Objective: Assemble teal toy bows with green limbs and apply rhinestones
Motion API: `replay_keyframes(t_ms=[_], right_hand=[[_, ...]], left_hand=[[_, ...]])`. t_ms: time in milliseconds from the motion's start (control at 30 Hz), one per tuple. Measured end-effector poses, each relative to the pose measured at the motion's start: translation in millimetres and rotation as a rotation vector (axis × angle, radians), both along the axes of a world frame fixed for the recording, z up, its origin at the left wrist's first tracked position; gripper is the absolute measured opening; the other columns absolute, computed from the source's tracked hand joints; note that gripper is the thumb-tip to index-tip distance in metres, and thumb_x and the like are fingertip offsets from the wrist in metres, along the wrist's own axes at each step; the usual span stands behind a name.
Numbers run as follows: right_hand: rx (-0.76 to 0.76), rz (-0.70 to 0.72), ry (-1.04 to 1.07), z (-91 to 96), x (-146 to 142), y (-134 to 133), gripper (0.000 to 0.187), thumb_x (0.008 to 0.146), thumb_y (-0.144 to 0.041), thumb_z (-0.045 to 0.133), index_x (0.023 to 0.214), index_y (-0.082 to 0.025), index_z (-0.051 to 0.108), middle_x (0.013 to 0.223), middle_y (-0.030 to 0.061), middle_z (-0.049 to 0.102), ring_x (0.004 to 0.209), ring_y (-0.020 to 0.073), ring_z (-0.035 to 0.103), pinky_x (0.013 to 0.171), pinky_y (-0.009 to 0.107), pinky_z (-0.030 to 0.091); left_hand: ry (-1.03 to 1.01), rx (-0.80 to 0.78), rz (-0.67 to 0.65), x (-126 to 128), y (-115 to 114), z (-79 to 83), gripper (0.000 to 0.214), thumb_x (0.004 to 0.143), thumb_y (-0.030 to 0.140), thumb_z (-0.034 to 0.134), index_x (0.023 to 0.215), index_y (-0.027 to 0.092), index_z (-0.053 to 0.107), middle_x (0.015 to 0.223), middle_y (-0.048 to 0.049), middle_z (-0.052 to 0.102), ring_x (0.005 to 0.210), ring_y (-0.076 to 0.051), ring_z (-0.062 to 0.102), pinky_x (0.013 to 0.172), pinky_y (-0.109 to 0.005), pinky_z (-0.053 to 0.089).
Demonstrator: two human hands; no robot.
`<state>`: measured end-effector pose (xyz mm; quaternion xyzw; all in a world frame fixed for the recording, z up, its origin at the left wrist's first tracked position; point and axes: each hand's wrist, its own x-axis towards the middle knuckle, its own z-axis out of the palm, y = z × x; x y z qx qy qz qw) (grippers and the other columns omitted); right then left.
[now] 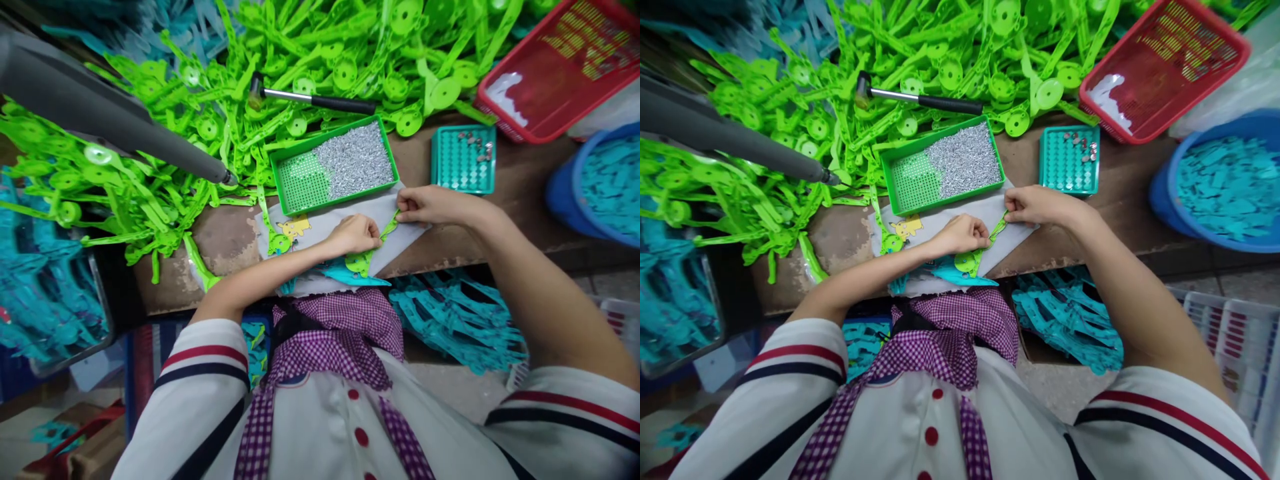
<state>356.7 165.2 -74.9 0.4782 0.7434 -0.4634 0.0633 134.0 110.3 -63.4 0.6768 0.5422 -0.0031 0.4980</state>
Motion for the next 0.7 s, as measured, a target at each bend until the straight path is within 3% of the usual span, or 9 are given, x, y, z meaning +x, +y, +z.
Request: replay_keyframes(t_ms=[300, 400, 500, 600, 700], right_hand=[[0.191, -0.278, 0.225, -8.1, 10, -42, 0.045, 0.081, -0.065, 0.061, 0.097, -0.023, 0.064, 0.084, 0.0055, 0.065, 0.076, 0.0219, 0.058, 0.068, 0.035, 0.046], [0.255, -0.497, 0.200, 8.0, -2, -62, 0.044, 0.083, -0.061, 0.062, 0.103, -0.022, 0.067, 0.092, 0.0086, 0.070, 0.082, 0.0253, 0.062, 0.074, 0.039, 0.049], [0.409, -0.681, 0.278, 33.3, -38, -66, 0.041, 0.091, -0.058, 0.055, 0.109, -0.023, 0.066, 0.098, 0.0097, 0.071, 0.085, 0.0255, 0.064, 0.078, 0.042, 0.051], [0.581, -0.717, 0.455, 54.0, -76, -56, 0.044, 0.098, -0.060, 0.044, 0.117, -0.026, 0.064, 0.106, 0.0085, 0.070, 0.091, 0.0238, 0.066, 0.082, 0.041, 0.053], [0.677, -0.775, 0.441, 55.0, -83, -51, 0.043, 0.099, -0.061, 0.044, 0.115, -0.027, 0.065, 0.106, 0.0079, 0.070, 0.097, 0.0247, 0.066, 0.087, 0.042, 0.054]], left_hand=[[-0.093, 0.003, 0.012, -7, -2, -6.1, 0.008, 0.077, 0.024, 0.078, 0.080, 0.017, 0.076, 0.071, -0.0009, 0.070, 0.068, -0.014, 0.062, 0.068, -0.029, 0.047], [-0.131, 0.011, 0.029, -9, -3, -7.9, 0.008, 0.076, 0.023, 0.079, 0.079, 0.017, 0.075, 0.071, -0.0004, 0.070, 0.066, -0.013, 0.061, 0.066, -0.029, 0.046], [-0.136, 0.039, 0.034, -9, -4, -9.7, 0.008, 0.075, 0.023, 0.079, 0.079, 0.018, 0.075, 0.070, -0.0002, 0.070, 0.066, -0.013, 0.060, 0.066, -0.028, 0.045], [-0.133, 0.058, 0.024, -10, -5, -12.1, 0.009, 0.075, 0.024, 0.079, 0.081, 0.018, 0.076, 0.069, 0.0002, 0.069, 0.066, -0.013, 0.059, 0.067, -0.029, 0.044], [-0.133, 0.057, 0.020, -10, -6, -14.3, 0.011, 0.076, 0.025, 0.078, 0.083, 0.018, 0.076, 0.070, 0.0001, 0.069, 0.065, -0.013, 0.059, 0.067, -0.029, 0.044]])
